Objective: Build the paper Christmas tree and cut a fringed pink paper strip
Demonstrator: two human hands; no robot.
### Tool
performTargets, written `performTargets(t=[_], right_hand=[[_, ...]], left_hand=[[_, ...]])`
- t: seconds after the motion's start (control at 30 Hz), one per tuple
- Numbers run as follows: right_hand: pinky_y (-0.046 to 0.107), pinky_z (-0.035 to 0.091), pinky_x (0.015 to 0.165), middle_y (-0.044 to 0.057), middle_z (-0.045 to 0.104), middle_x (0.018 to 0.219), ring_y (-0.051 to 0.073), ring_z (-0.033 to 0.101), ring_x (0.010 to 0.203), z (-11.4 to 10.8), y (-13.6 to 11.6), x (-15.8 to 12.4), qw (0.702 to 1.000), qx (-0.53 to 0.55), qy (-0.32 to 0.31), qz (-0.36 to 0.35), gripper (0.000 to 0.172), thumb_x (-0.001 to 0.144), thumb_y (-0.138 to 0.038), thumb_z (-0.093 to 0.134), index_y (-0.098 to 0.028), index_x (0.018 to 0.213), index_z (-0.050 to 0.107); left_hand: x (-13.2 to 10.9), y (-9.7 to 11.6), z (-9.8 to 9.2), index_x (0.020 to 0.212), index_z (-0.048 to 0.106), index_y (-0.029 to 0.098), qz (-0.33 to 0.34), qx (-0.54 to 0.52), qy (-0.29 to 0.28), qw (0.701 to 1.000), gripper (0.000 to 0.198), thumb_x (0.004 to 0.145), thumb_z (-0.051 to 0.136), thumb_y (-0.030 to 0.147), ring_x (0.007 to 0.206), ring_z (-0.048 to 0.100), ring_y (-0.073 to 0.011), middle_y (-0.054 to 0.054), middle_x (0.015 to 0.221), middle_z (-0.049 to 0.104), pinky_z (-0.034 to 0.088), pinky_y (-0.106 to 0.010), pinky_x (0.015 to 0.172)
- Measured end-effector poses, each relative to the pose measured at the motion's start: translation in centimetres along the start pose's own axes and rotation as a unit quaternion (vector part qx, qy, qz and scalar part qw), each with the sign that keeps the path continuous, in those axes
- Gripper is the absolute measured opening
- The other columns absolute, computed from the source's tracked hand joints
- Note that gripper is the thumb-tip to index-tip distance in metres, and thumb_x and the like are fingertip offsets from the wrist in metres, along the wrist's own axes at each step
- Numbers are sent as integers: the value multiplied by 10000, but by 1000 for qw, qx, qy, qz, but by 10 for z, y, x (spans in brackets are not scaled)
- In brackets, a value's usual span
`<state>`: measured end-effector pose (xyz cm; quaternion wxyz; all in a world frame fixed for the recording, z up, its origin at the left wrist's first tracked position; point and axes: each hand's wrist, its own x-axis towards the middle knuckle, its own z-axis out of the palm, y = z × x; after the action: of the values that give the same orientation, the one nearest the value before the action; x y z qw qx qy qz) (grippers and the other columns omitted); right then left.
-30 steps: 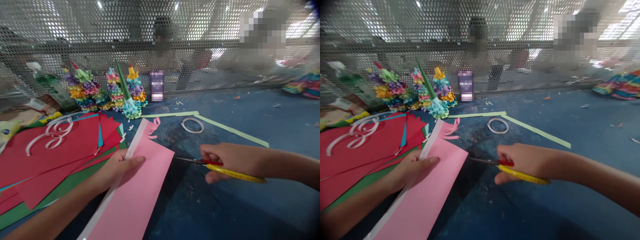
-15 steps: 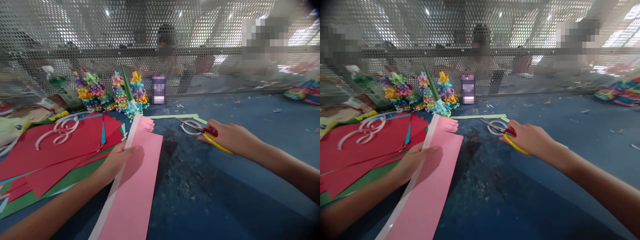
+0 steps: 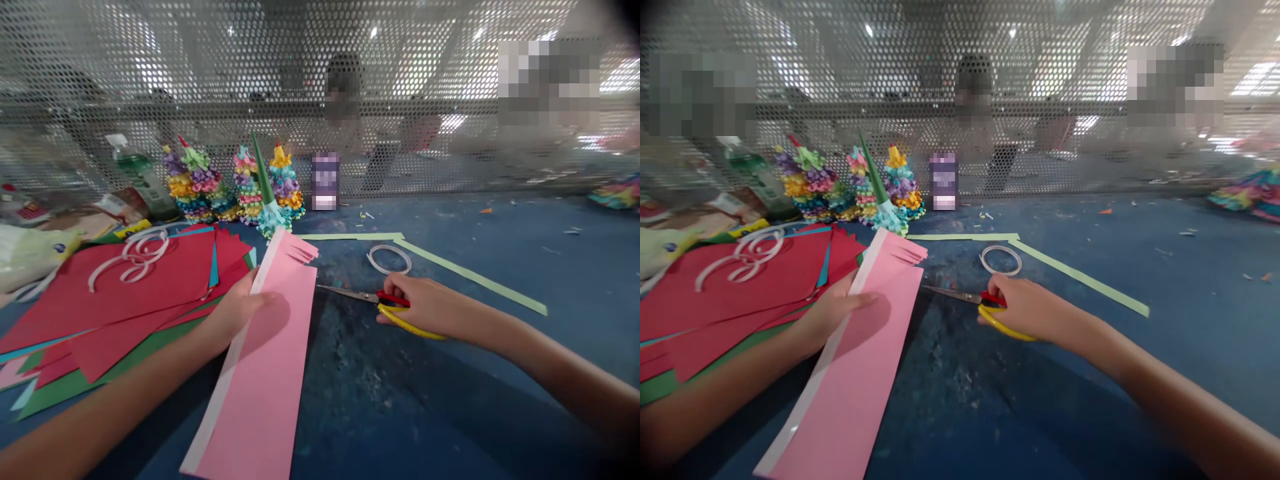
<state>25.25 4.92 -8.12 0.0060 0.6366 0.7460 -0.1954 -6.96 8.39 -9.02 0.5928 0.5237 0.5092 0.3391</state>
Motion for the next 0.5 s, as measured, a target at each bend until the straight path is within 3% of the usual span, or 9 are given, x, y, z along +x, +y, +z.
performTargets(t=[0.07, 0.2, 0.3, 0.4, 0.5], right_hand=[[300, 375, 567, 71, 703, 902, 241, 639, 727, -2, 7, -2, 1000, -6, -7, -9, 462, 799, -666, 564, -232, 960, 555], [312, 327, 523, 61, 658, 714, 231, 602, 616, -3, 17, 2, 998, -58, 12, 31, 510, 815, -722, 479, -220, 775, 554], [309, 375, 517, 35, 630, 667, 208, 607, 567, -8, 21, 6, 997, 63, -8, 46, 505, 800, -723, 490, -219, 805, 526], [318, 461, 583, 36, 635, 741, 203, 642, 618, -14, 22, 5, 982, 189, 9, 12, 503, 810, -717, 493, -219, 878, 471], [339, 492, 671, 62, 637, 867, 219, 642, 758, -15, 24, -3, 980, 172, 67, -73, 456, 874, -672, 451, -221, 935, 472]], left_hand=[[4, -3, -2, 1181, 583, 202, 28, 28, 6, 999, 437, 779, 711, 314, 794, 689, -225, -32, 968, 722, 530, -306, 670], [8, -6, -4, 1094, 628, 198, 71, 81, 34, 994, 330, 799, 702, 327, 825, 679, -207, -34, 985, 723, 511, -280, 691], [7, -8, -5, 975, 650, 198, 44, 29, 10, 999, 286, 767, 753, 367, 668, 651, -161, 4, 808, 710, 492, -247, 594], [4, -8, -5, 876, 650, 186, -2, -42, -34, 999, 300, 704, 813, 371, 565, 625, -135, 17, 704, 691, 483, -228, 530], [3, -7, -5, 846, 642, 187, -21, -64, -47, 997, 289, 686, 831, 336, 543, 628, -125, 17, 691, 693, 483, -211, 506]])
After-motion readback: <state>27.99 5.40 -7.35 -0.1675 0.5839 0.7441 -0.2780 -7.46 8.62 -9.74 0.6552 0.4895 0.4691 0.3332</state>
